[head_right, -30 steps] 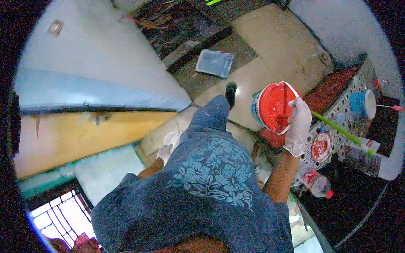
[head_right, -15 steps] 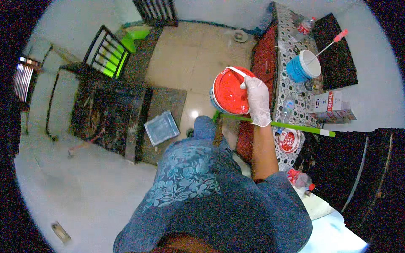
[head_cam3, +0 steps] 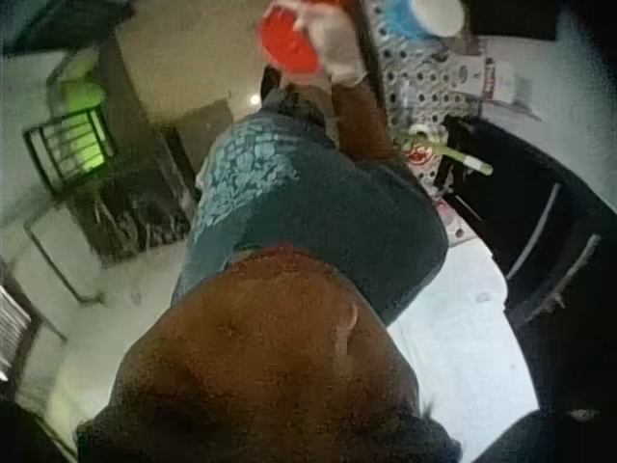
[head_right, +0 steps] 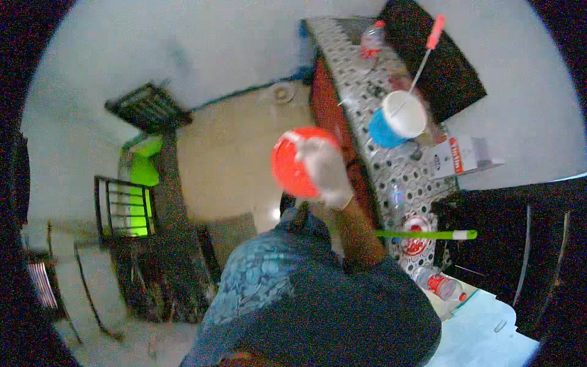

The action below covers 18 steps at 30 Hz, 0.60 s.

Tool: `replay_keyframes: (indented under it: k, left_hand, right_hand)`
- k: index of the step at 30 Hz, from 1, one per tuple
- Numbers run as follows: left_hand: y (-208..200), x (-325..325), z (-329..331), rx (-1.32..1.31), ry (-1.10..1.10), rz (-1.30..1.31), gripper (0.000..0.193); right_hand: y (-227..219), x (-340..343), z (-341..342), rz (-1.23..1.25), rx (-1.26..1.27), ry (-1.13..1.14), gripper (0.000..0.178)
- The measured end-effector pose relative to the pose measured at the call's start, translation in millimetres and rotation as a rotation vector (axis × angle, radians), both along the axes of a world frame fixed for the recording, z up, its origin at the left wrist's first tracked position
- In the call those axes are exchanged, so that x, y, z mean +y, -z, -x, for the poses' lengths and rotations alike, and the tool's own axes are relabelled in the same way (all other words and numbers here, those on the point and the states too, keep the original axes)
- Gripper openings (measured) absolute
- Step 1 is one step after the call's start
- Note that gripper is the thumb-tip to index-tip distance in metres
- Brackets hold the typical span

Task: Prepare and mix white paint in a bucket and paint tray.

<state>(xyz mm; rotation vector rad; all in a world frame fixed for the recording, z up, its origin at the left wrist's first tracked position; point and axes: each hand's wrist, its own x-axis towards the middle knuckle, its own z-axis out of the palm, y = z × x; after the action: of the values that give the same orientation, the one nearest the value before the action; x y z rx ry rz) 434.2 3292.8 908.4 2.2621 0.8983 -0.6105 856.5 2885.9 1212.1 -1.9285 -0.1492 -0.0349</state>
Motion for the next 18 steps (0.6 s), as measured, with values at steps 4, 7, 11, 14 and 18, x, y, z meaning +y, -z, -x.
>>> replay_keyframes:
  k: [4,7,11,14,18]
  left_hand:
    - [13,-2,-164,0.005,0.045,0.054,0.052]
    - [11,24,-233,0.039,0.047,0.056,0.054]
    - [5,59,-324,0.054,0.026,0.051,0.056]
    - [0,87,-386,0.053,-0.006,0.05,0.058]
    - [4,130,-454,0.051,-0.076,0.055,0.06]
  right_hand:
    - [2,-12,-81,-0.146,0.363,0.232,0.034]
    - [-13,-29,-136,-0.066,0.442,0.303,0.034]
    - [-19,-49,-192,-0.067,0.42,0.371,0.035]
    - [-35,-58,-231,-0.166,0.512,0.418,0.034]
    - [-67,-68,-280,-0.103,0.457,0.428,0.037]
